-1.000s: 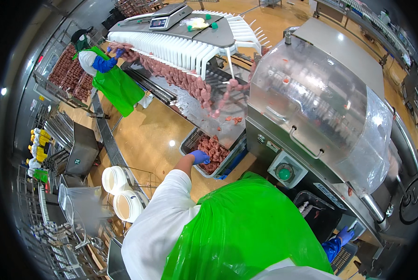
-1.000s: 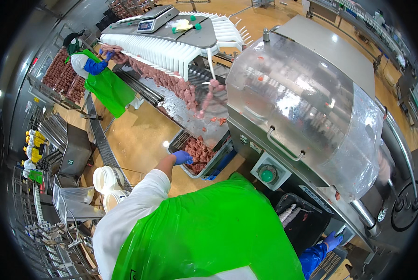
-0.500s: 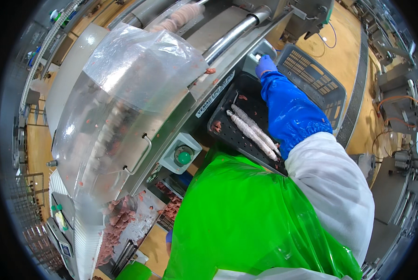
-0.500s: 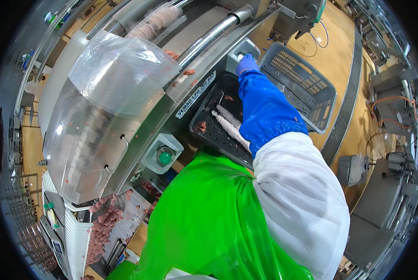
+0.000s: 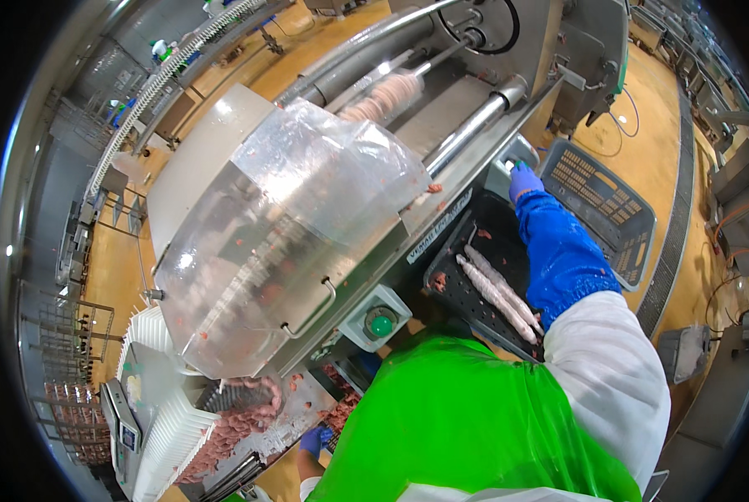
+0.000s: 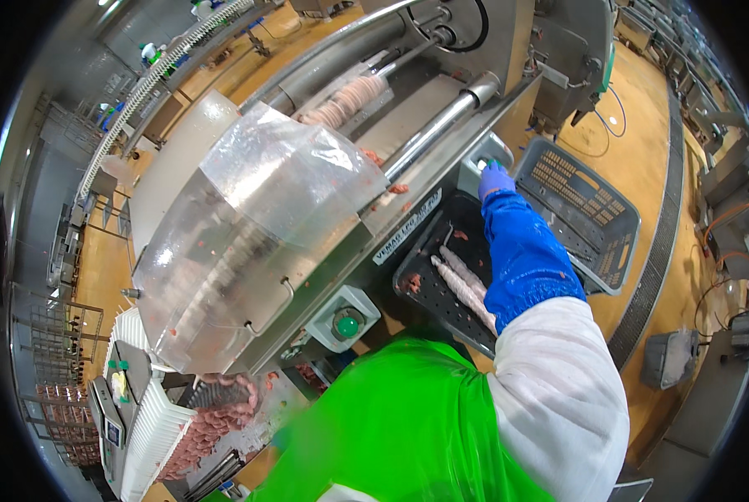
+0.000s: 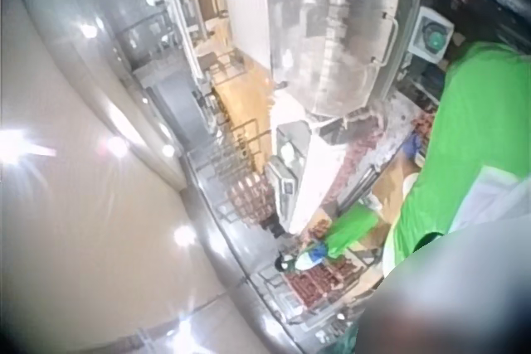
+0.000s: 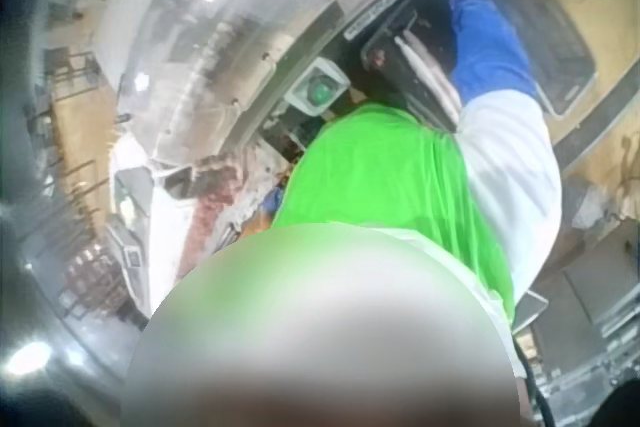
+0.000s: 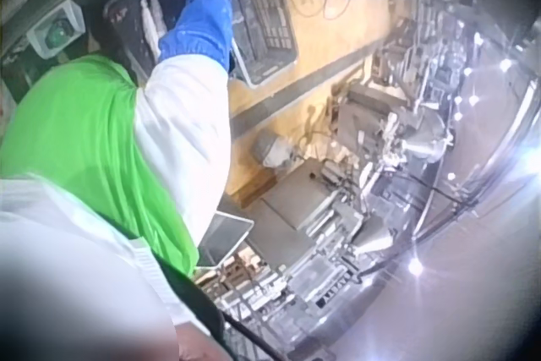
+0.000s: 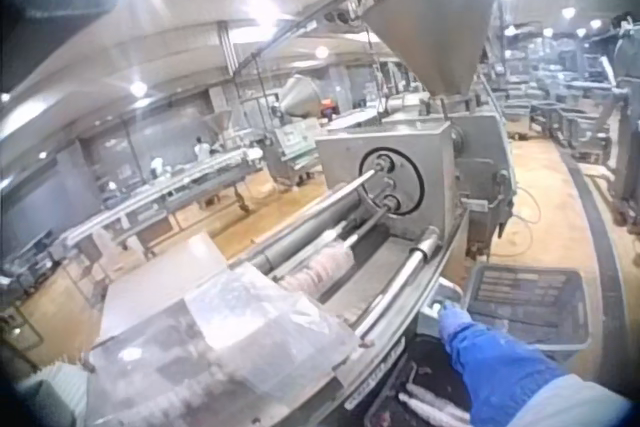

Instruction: The person operates a sausage-making machine, loading ground meat into the hopper and guiding the casing as it fills. They tie off the casing, cut links, and place the finished sausages onto a conveyor belt.

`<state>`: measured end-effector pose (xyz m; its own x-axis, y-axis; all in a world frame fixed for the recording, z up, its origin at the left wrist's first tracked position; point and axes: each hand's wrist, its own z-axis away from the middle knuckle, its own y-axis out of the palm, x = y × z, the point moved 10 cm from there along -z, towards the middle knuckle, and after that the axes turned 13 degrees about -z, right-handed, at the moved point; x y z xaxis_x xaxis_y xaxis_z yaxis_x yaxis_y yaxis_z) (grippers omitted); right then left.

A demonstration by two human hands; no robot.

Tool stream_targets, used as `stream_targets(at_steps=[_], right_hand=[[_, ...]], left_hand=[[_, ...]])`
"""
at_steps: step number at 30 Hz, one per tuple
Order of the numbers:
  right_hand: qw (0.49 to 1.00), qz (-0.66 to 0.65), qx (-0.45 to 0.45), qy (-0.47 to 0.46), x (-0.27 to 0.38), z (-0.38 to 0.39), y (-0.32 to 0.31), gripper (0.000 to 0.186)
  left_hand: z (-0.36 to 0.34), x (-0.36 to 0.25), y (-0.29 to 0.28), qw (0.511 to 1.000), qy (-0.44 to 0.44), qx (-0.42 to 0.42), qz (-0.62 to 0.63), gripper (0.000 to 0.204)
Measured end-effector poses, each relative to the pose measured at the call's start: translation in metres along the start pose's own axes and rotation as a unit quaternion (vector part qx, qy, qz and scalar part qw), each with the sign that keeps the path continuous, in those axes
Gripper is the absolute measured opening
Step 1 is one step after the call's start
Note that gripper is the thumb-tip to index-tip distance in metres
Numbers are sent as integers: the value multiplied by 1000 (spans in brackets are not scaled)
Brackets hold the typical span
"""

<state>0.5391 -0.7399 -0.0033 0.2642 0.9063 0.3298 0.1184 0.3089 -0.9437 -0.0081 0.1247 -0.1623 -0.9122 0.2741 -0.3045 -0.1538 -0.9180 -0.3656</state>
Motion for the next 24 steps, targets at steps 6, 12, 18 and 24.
stream_targets(at_steps=[6, 12, 18, 24], right_hand=[[1000, -21, 11, -8, 7, 10, -8, 39], [999, 4, 9, -37, 8, 13, -8, 39], [999, 6, 36, -21, 2, 12, -13, 45], [996, -64, -36, -59, 48, 13, -36, 43]], left_hand=[[9, 2, 17, 999, -6, 26, 25, 33], [12, -33, 33, 999, 42, 7, -34, 34], [16, -40, 52, 999, 29, -5, 17, 30], [27, -8, 68, 995, 43, -2, -85, 28]])
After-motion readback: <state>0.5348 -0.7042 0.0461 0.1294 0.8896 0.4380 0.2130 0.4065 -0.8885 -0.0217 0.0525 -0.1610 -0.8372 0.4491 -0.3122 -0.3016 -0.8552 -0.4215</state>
